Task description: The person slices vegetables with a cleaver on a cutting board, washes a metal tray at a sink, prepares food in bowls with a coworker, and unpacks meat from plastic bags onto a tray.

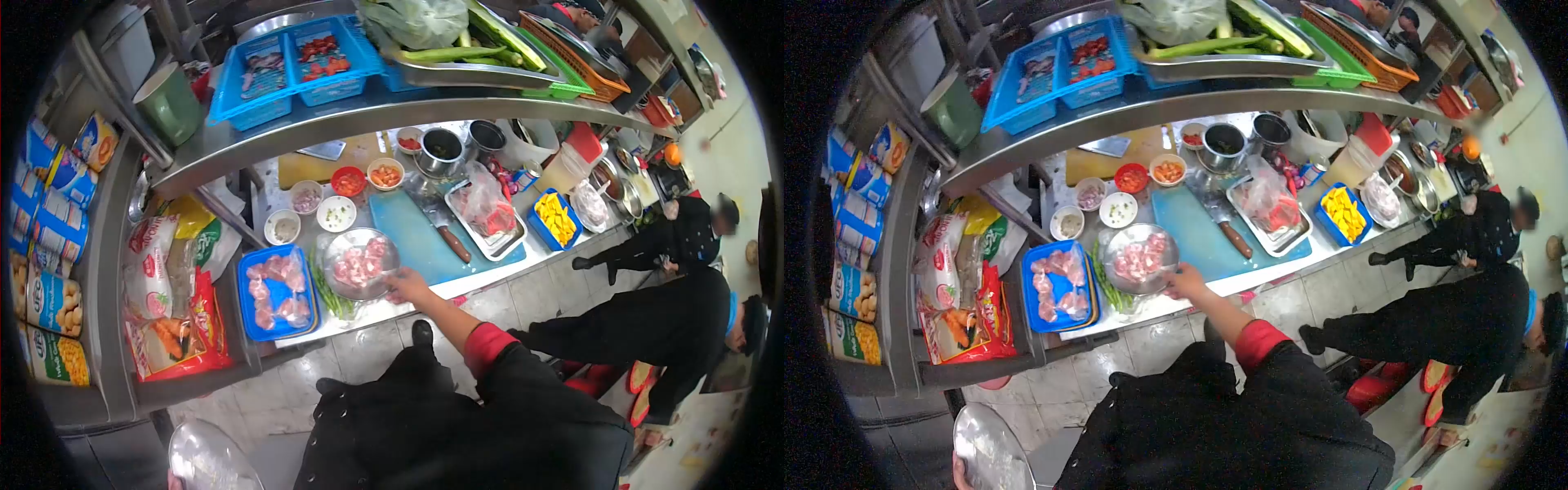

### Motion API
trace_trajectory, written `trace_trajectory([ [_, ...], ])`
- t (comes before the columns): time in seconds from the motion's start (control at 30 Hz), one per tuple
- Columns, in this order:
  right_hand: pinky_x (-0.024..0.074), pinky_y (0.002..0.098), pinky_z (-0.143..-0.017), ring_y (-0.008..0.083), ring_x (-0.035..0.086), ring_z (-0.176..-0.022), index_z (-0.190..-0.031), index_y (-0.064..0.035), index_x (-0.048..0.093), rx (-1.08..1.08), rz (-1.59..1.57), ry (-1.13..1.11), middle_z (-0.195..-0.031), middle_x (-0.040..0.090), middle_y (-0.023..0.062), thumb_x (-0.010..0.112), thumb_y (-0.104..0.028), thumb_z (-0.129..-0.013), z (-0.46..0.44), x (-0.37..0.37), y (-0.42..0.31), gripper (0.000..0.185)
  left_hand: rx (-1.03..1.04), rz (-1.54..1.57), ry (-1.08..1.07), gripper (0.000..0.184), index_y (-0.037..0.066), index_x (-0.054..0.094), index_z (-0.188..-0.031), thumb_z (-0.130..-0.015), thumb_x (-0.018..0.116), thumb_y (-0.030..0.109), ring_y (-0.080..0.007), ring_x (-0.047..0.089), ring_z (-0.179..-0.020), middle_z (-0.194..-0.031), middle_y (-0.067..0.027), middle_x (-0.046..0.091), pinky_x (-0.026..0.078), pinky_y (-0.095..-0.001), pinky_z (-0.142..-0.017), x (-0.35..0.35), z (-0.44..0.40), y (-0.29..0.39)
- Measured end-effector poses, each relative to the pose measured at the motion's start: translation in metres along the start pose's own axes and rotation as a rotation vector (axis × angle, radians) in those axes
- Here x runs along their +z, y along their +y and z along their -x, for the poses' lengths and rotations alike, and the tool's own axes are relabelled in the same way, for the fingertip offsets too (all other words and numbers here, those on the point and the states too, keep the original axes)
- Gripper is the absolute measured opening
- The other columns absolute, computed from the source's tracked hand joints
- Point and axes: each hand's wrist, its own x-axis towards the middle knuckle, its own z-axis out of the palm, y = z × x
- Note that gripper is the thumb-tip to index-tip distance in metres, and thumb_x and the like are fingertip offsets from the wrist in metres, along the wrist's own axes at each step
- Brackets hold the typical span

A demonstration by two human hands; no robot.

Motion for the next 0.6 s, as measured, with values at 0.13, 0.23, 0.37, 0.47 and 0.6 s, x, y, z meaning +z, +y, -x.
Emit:
trace_trajectory([
  [0.13, 0.0510, 0.0288, -0.046, 0.0172, 0.065, -0.059, -0.124, -0.0016, 0.047, -0.036, -0.009, 0.030, -0.079, 0.065, 0.0110, 0.065, -0.019, -0.091, -0.016, -0.015, -0.015, 0.041, -0.133, 0.399, -0.303, 0.054, 0.011, 0.052, -0.137, -0.090, 0.061, 0.037, -0.0226, 0.055, -0.112, -0.130, -0.0086, 0.052, 0.044, -0.0391, -0.095, 0.066, -0.015, 0.017],
  [0.23, 0.0466, 0.0268, -0.042, 0.0148, 0.062, -0.054, -0.140, 0.0020, 0.035, -0.040, -0.014, -0.060, -0.075, 0.064, 0.0101, 0.065, -0.014, -0.090, -0.002, -0.053, -0.031, 0.061, -0.352, 0.616, -0.534, 0.048, 0.008, 0.054, -0.134, -0.091, 0.062, 0.029, -0.0174, 0.060, -0.102, -0.118, -0.0039, 0.062, 0.048, -0.0342, -0.089, 0.123, -0.012, 0.027],
  [0.37, 0.0418, 0.0277, -0.041, 0.0145, 0.058, -0.051, -0.139, 0.0002, 0.038, -0.059, -0.145, -0.033, -0.073, 0.061, 0.0075, 0.064, -0.016, -0.090, 0.024, -0.129, -0.043, 0.058, -0.523, 0.750, -0.722, 0.064, 0.005, 0.044, -0.142, -0.085, 0.070, 0.013, -0.0229, 0.055, -0.117, -0.125, -0.0082, 0.059, 0.047, -0.0395, -0.096, 0.224, 0.022, 0.070],
  [0.47, 0.0396, 0.0257, -0.043, 0.0126, 0.054, -0.049, -0.139, -0.0035, 0.041, -0.101, -0.197, -0.093, -0.076, 0.060, 0.0049, 0.063, -0.014, -0.093, 0.058, -0.190, -0.067, 0.052, -0.489, 0.864, -0.915, 0.063, 0.011, 0.039, -0.144, -0.087, 0.066, 0.010, -0.0232, 0.057, -0.109, -0.118, -0.0054, 0.057, 0.049, -0.0421, -0.088, 0.320, 0.072, 0.093],
  [0.6, 0.0420, 0.0274, -0.042, 0.0125, 0.055, -0.048, -0.132, -0.0039, 0.048, -0.207, -0.213, 0.112, -0.065, 0.057, 0.0031, 0.061, -0.016, -0.093, 0.104, -0.256, -0.089, 0.042, -0.527, 0.858, -1.050, 0.065, 0.016, 0.032, -0.145, -0.090, 0.066, 0.011, -0.0242, 0.058, -0.107, -0.121, -0.0049, 0.056, 0.050, -0.0455, -0.085, 0.431, 0.120, 0.104],
])
